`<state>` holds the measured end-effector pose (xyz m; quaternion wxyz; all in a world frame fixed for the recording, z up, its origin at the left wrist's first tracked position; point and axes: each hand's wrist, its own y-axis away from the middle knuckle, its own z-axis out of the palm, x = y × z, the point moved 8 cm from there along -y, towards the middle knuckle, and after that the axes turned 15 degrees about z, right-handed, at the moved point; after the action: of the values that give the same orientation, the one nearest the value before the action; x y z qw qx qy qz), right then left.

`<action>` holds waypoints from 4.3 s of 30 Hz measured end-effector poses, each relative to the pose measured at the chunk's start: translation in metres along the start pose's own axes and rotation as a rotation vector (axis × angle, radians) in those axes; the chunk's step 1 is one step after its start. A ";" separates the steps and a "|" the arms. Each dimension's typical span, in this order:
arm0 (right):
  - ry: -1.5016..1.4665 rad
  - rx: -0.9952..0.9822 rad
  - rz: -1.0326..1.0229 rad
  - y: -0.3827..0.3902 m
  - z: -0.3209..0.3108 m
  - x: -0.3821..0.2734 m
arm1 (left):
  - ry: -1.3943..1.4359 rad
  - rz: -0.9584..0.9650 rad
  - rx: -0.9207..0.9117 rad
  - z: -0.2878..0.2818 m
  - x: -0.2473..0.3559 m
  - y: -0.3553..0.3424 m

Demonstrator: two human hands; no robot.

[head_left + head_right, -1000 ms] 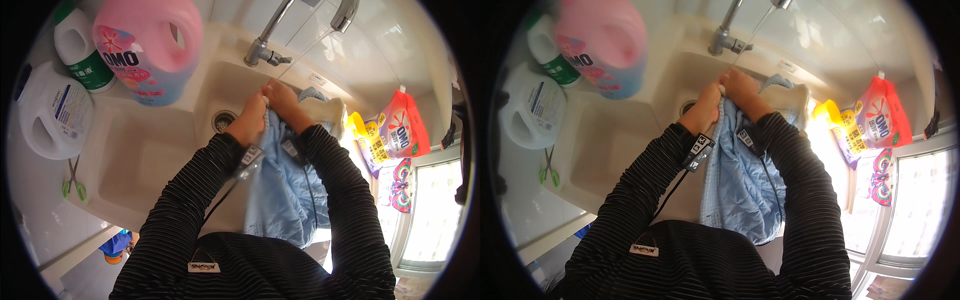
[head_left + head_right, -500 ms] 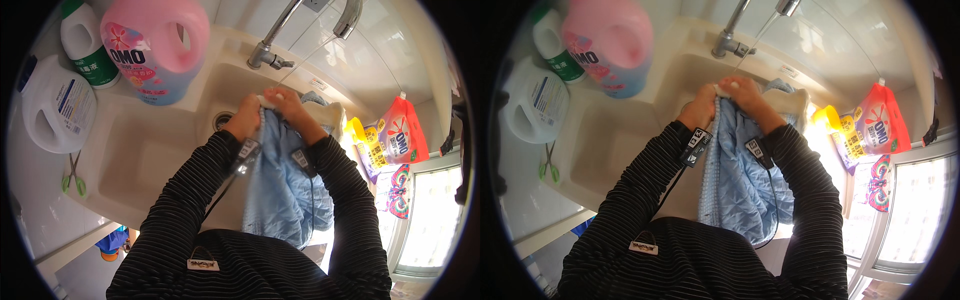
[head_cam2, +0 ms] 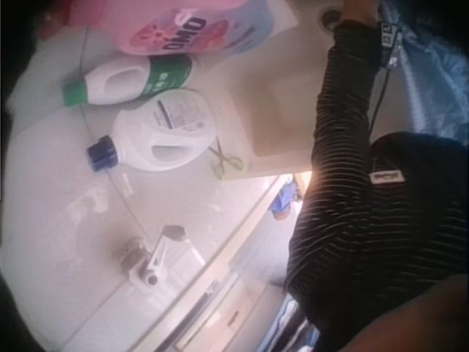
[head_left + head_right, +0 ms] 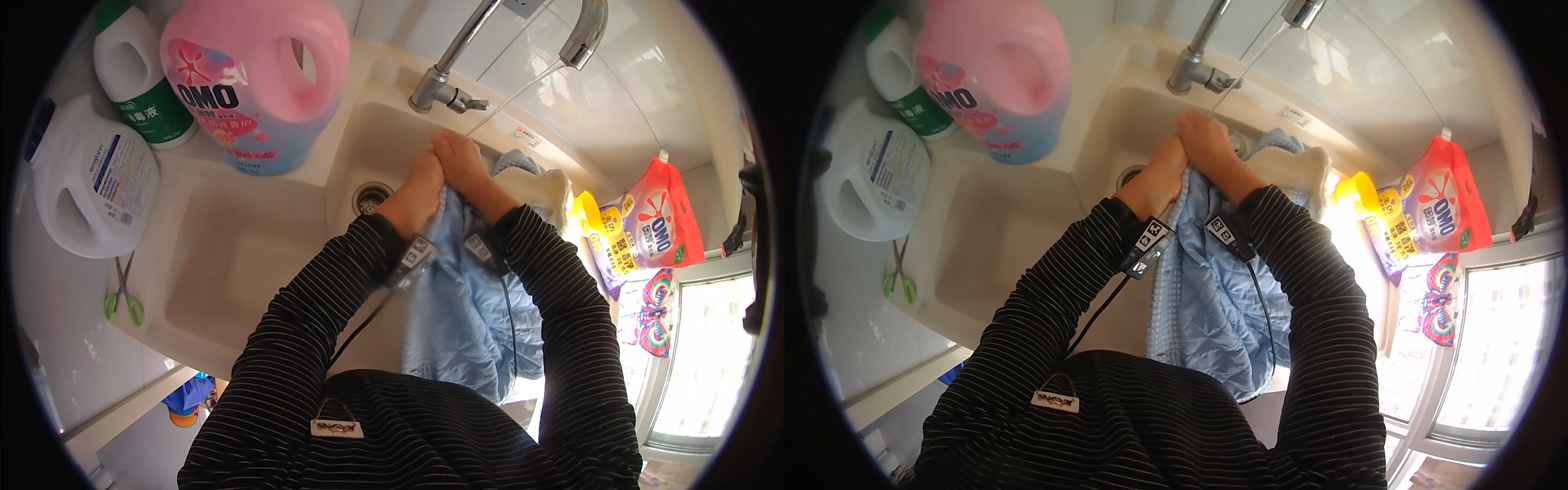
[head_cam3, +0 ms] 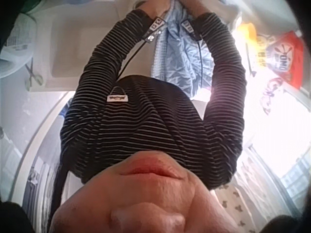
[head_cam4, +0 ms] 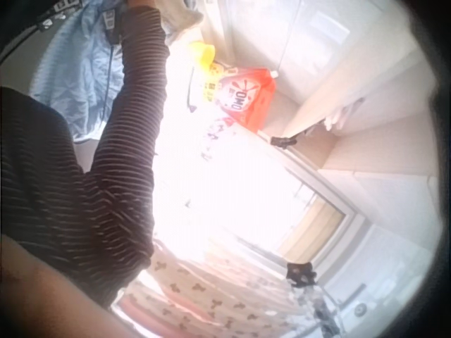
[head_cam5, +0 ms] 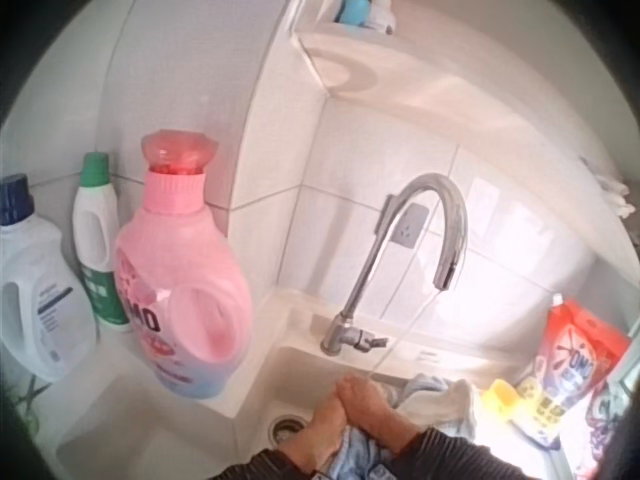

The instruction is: The person hand-washes a white sock and a blue cloth in a sink, rinses them under running water, and then places them into a front-loading washing machine along with other laundry.

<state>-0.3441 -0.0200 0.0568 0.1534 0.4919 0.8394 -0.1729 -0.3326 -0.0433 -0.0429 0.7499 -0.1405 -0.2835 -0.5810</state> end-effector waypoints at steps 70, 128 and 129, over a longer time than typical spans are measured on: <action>0.342 -0.514 0.293 0.020 -0.045 0.058 | -0.039 -0.062 -0.342 0.009 0.041 0.052; -1.098 -0.051 0.580 -0.003 -0.020 0.051 | -0.579 -0.036 -0.393 0.032 0.049 0.036; -1.064 -0.115 0.548 -0.003 -0.026 0.040 | -0.569 -0.022 -0.425 0.037 0.049 0.039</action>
<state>-0.3682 0.0212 0.0630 0.6177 0.5274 0.4980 -0.3038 -0.2973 -0.0515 0.0199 0.5885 -0.4465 -0.3556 -0.5726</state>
